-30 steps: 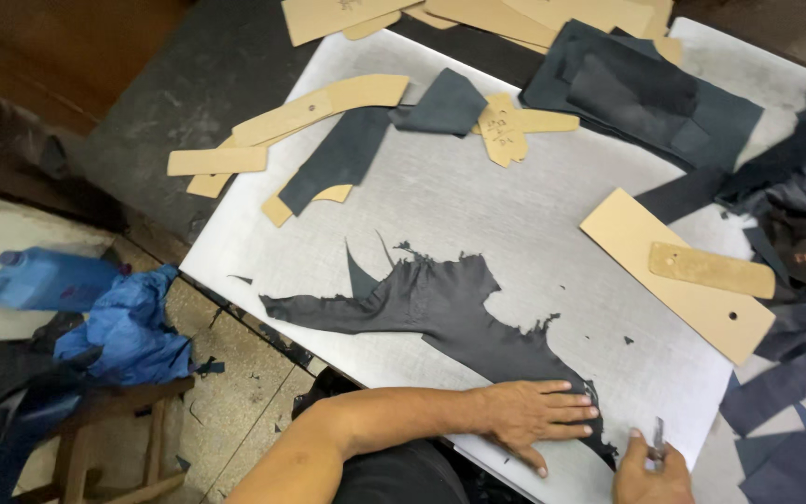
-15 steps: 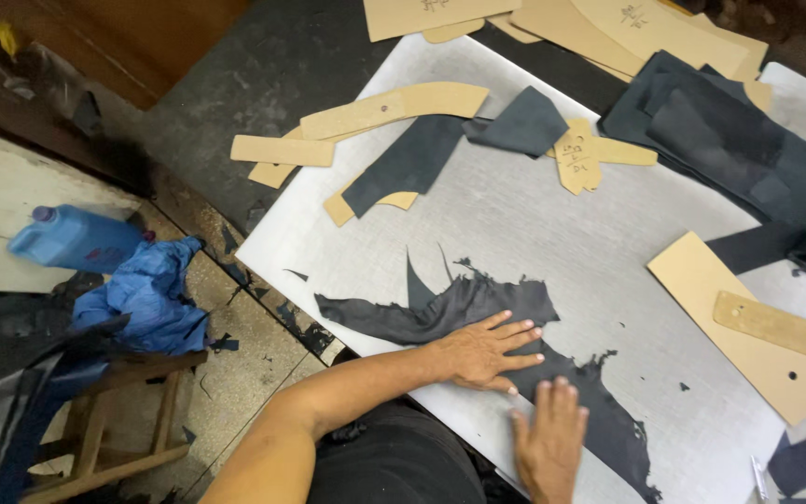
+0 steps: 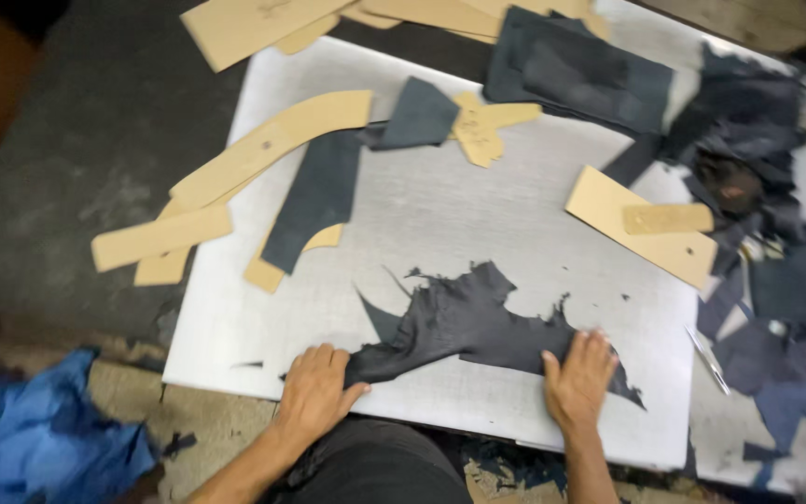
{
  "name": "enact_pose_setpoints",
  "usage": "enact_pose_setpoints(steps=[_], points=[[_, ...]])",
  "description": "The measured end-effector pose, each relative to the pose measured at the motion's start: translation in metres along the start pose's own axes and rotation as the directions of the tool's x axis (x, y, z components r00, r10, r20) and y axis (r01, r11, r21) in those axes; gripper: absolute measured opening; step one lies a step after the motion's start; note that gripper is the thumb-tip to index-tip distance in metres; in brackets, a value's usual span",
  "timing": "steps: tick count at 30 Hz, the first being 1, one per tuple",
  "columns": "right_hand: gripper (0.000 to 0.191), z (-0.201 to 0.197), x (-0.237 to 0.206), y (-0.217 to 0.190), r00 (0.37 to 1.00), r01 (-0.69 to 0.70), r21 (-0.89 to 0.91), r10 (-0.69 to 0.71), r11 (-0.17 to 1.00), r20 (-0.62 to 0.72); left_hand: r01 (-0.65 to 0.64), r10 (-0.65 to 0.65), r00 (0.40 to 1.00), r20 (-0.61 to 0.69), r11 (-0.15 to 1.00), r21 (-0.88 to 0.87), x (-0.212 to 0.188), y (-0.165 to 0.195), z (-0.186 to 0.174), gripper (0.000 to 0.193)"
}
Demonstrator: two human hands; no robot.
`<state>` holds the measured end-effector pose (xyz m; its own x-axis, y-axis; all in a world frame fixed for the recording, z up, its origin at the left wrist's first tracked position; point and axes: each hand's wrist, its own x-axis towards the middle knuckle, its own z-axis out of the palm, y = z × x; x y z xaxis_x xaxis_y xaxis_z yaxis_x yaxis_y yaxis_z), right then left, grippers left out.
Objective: The person uses a utility knife to cut black leather pieces following cardboard templates. They repeatedly place templates on the leather, trace the outlines, cut along the lines, and remove the cut pieces. The process is repeated with different templates and leather sections.
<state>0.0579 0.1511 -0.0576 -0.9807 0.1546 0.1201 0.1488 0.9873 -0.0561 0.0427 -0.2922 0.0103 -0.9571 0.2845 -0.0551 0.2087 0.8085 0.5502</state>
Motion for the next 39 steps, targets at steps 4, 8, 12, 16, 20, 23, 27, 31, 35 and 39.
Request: enact_pose_setpoints(steps=[4, 8, 12, 16, 20, 23, 27, 31, 35, 39], points=[[0.077, 0.007, 0.013, -0.048, 0.999, 0.008, 0.034, -0.009, 0.999, 0.040, -0.157, 0.154, 0.984, 0.094, 0.987, 0.025, 0.010, -0.007, 0.017, 0.033], [0.074, 0.004, 0.043, -0.058, 0.997, -0.040, 0.059, 0.036, 0.997, 0.071, -0.219, 0.223, 0.963, 0.150, 0.975, -0.046, 0.016, -0.008, 0.015, 0.025], [0.073, -0.004, 0.089, -0.035, 0.994, -0.107, 0.125, 0.110, 0.986, -0.017, -0.181, 0.226, 0.956, 0.188, 0.957, -0.229, 0.033, 0.003, 0.001, 0.038], [0.073, 0.000, 0.121, -0.023, 0.983, -0.176, 0.094, 0.180, 0.980, -0.038, -0.136, 0.204, 0.963, 0.179, 0.933, -0.333, 0.107, 0.028, -0.001, 0.032], [0.072, 0.008, 0.124, -0.021, 0.973, -0.212, 0.100, 0.219, 0.972, -0.074, -0.273, 0.286, 0.957, -0.040, 0.854, -0.442, 0.252, 0.067, 0.018, 0.040], [0.071, 0.008, 0.121, -0.021, 0.969, -0.221, 0.124, 0.232, 0.967, -0.081, -0.308, 0.283, 0.951, -0.121, 0.875, -0.374, 0.389, 0.104, 0.035, 0.038], [0.072, 0.005, 0.122, -0.019, 0.968, -0.235, 0.133, 0.244, 0.963, -0.054, -0.055, 0.014, 0.969, -0.249, 0.986, -0.160, 0.519, 0.139, 0.057, 0.045], [0.073, 0.005, 0.124, -0.018, 0.966, -0.244, 0.134, 0.253, 0.961, -0.060, 0.152, -0.139, 0.925, -0.355, 0.988, 0.009, 0.564, 0.150, 0.079, 0.055], [0.074, 0.007, 0.124, -0.018, 0.964, -0.251, 0.110, 0.258, 0.962, -0.061, 0.175, -0.174, 0.913, -0.369, 0.984, -0.029, 0.571, 0.141, 0.103, 0.050], [0.074, 0.010, 0.121, -0.017, 0.966, -0.249, 0.101, 0.254, 0.963, -0.046, 0.144, -0.152, 0.902, -0.404, 0.988, -0.050, 0.575, 0.127, 0.117, 0.026]])
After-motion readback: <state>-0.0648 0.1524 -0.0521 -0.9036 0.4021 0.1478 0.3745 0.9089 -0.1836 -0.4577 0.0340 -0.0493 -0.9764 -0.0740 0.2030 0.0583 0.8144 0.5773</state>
